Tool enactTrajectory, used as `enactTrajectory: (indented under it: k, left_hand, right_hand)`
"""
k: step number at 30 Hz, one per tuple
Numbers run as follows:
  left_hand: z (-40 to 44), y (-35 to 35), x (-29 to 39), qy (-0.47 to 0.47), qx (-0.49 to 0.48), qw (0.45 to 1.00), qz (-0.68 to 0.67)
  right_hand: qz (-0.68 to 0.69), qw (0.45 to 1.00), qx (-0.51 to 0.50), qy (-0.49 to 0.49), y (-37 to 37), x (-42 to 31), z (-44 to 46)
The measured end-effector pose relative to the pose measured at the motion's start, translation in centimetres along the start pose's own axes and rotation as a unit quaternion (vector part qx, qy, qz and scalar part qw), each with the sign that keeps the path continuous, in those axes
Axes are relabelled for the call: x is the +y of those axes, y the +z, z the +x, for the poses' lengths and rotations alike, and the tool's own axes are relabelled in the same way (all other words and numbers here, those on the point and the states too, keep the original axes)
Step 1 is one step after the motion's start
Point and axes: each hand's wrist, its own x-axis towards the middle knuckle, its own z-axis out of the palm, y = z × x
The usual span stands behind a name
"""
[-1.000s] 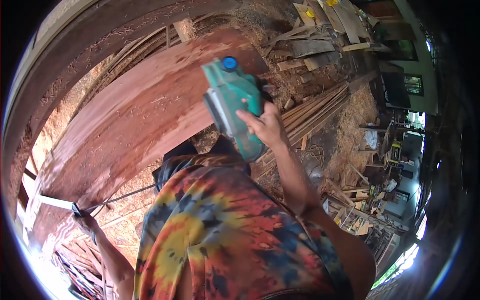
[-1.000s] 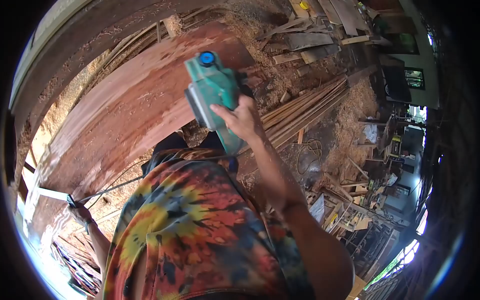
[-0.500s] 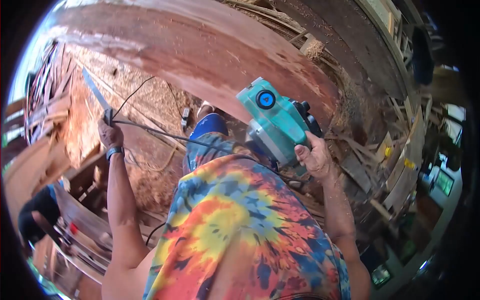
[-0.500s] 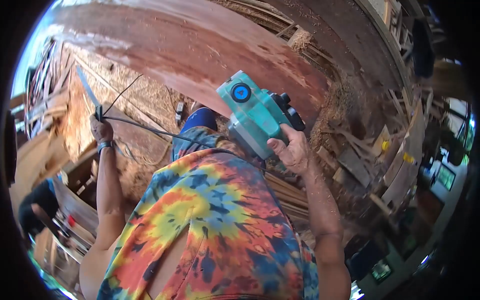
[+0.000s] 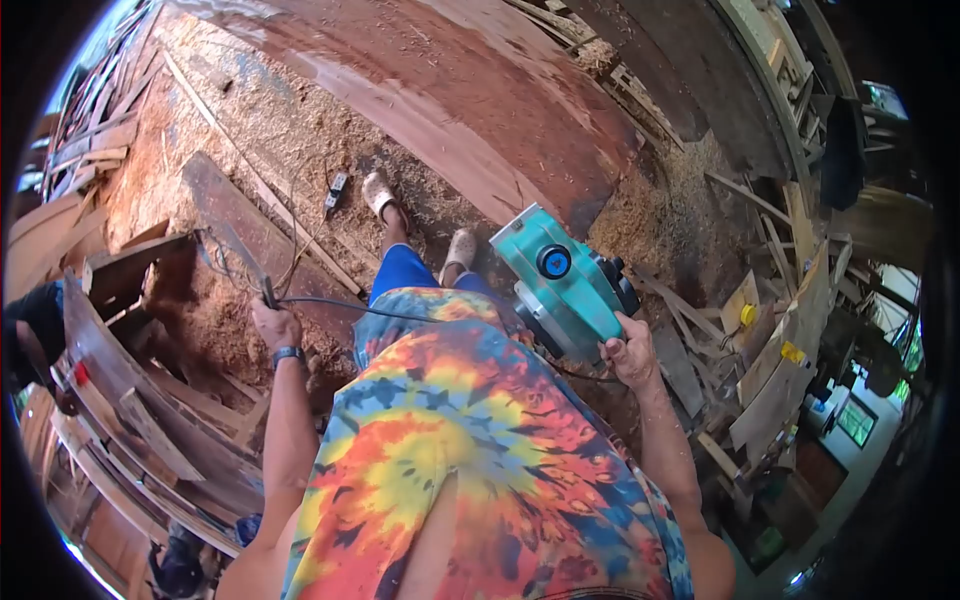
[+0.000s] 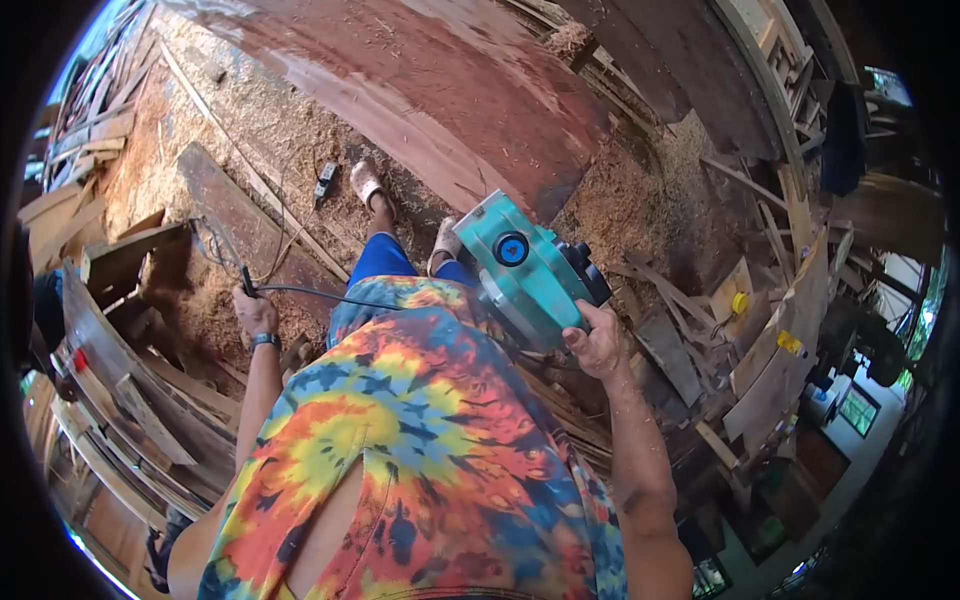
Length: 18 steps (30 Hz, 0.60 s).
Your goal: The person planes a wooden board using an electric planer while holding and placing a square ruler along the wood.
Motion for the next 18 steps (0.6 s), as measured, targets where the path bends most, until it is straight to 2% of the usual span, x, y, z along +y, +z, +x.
enactTrajectory:
  k: [5,14,18]
  left_hand:
    - [-4.9,0.2,-0.1,-0.043,-0.029,0.997,-0.065]
    - [-7.6,-0.5,0.6,-0.142,-0.016,0.987,-0.067]
    - [-8.3,-0.6,0.9,-0.142,-0.003,0.985,-0.093]
  right_hand:
    - [0.029,0.999,-0.015,-0.001,-0.2,-1.5,1.9]
    - [0.087,0.994,-0.064,-0.008,2.6,-7.5,10.3]
    - [0.064,0.994,-0.079,-0.031,4.5,-10.7,15.3]
